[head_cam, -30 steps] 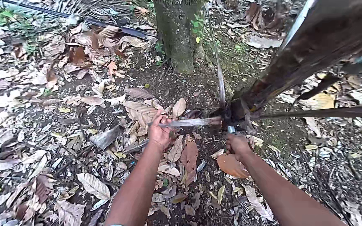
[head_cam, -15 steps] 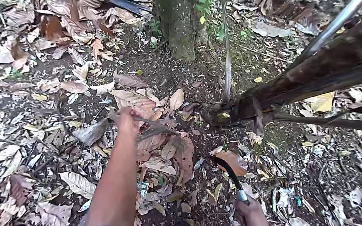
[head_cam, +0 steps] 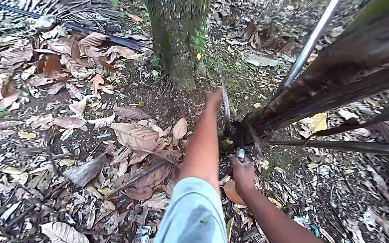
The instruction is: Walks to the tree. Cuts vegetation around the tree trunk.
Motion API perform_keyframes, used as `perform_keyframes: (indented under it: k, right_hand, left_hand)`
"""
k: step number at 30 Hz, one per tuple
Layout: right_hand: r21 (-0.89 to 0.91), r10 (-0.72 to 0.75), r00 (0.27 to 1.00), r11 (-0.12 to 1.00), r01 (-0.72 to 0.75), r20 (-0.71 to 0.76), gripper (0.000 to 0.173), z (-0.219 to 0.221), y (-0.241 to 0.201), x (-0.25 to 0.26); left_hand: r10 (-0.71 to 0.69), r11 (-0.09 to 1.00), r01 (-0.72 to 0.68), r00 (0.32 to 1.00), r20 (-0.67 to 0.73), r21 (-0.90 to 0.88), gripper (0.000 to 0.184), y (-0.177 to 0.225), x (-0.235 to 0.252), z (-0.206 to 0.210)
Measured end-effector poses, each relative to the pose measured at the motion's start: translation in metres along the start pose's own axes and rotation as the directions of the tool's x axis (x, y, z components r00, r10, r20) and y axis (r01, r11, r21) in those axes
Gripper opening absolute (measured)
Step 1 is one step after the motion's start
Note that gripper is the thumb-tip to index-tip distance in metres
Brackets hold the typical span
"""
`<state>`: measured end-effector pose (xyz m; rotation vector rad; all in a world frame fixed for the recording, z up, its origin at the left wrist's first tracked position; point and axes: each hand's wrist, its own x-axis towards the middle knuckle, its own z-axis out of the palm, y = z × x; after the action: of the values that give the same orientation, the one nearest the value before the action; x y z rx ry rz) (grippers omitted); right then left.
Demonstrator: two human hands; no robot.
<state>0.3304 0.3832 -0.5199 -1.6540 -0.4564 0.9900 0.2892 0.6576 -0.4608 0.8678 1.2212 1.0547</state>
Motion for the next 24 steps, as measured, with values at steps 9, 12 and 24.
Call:
perform_keyframes:
  k: [9, 12, 24]
  right_hand:
    - [-0.005, 0.156, 0.978, 0.988, -0.156, 0.139, 0.020, 0.005, 0.017, 0.046]
    - [0.003, 0.192, 0.970, 0.981, -0.195, 0.150, 0.020, 0.004, 0.021, 0.043]
    - [0.022, 0.292, 0.946, 0.954, -0.298, 0.144, 0.017, 0.002, 0.010, 0.027]
  left_hand:
    - [-0.012, 0.968, -0.002, 0.998, -0.056, -0.250, 0.049, -0.029, -0.033, 0.006]
    - [0.009, 0.957, -0.042, 0.993, -0.114, -0.288, 0.044, -0.033, -0.052, -0.001]
    - [0.014, 0.955, -0.064, 0.985, -0.170, -0.290, 0.059, -0.054, -0.083, -0.014]
